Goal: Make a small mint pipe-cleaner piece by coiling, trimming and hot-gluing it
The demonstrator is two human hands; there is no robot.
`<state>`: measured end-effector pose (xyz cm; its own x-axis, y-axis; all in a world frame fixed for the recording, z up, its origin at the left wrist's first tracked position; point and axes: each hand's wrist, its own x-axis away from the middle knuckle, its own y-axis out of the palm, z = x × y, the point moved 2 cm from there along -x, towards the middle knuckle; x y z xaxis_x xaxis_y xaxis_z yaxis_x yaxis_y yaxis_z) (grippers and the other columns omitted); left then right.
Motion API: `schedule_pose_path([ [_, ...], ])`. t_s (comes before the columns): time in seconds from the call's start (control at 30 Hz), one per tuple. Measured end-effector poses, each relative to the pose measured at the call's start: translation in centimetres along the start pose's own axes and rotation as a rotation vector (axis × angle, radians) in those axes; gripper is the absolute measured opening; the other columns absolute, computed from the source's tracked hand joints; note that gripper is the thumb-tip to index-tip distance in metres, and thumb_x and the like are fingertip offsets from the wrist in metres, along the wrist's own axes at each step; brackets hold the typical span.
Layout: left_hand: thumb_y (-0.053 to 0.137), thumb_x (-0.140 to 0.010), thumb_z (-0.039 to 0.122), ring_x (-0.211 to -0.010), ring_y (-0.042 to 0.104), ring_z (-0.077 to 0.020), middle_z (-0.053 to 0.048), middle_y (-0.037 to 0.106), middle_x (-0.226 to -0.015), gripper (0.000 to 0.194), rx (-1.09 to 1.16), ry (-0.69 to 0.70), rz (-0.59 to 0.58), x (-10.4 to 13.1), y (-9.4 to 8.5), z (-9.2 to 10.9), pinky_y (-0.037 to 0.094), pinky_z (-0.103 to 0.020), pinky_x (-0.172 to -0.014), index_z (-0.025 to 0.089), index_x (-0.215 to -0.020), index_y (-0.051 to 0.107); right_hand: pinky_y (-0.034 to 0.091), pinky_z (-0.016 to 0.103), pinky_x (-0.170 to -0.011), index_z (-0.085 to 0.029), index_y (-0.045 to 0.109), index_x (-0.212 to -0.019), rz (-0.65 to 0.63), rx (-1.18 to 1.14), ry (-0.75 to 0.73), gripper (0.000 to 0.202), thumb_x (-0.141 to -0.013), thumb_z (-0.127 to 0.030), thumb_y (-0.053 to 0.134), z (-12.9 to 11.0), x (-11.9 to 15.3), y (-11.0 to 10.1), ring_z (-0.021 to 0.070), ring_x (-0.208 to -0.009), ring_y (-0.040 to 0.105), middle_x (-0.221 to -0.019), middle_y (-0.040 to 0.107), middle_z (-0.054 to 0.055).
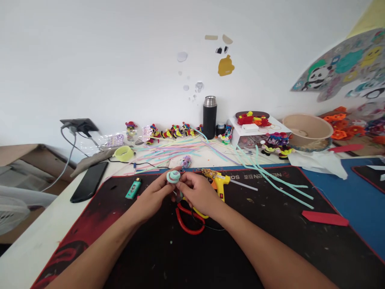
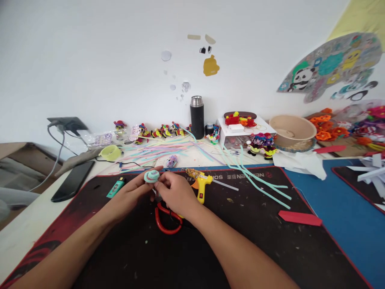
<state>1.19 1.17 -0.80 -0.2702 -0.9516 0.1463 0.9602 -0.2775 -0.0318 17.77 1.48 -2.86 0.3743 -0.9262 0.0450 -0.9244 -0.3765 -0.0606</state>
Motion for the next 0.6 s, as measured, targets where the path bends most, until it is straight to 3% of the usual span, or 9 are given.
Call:
schedule_pose_path([
  [0.17,0.081,-0.083,0.036,-0.085,0.060,-0.0210,-0.007,0.070,-0.108,0.047,0.124,-0.043,-0.049,0.08,-0.15,-0.58,0.051,-0.032,-0.071,0.020,-0.126,0.072,0.034,0.021,-0.042,-0.021,0.059,-0.087,0.005,0.017,0.013,0.015,-0.101,-0.026,0.061,-0.45,0.15,0.00,0.0088,-0.039,0.048,-0.056,0.056,-0.008],
  [0.3,0.084,-0.082,0.043,-0.076,0.054,-0.0164,-0.004,0.065,-0.093,0.040,0.154,-0.066,-0.044,0.11,0.06,-0.78,0.045,-0.028,-0.064,0.018,-0.111,0.072,0.034,0.020,-0.044,-0.021,0.060,-0.084,-0.028,0.042,0.007,0.016,-0.100,-0.021,0.059,-0.83,0.42,0.11,0.0081,-0.040,0.048,-0.058,0.058,-0.007],
  [0.6,0.085,-0.078,0.061,-0.063,0.035,-0.0107,0.003,0.051,-0.076,0.055,0.060,-0.034,-0.015,-0.59,-0.41,-0.80,0.028,-0.024,-0.055,0.017,-0.106,0.066,0.034,0.020,-0.041,-0.021,0.061,-0.086,0.001,0.024,-0.025,0.019,-0.103,-0.030,0.060,-0.39,0.18,-0.04,0.0083,-0.039,0.047,-0.054,0.052,-0.009],
])
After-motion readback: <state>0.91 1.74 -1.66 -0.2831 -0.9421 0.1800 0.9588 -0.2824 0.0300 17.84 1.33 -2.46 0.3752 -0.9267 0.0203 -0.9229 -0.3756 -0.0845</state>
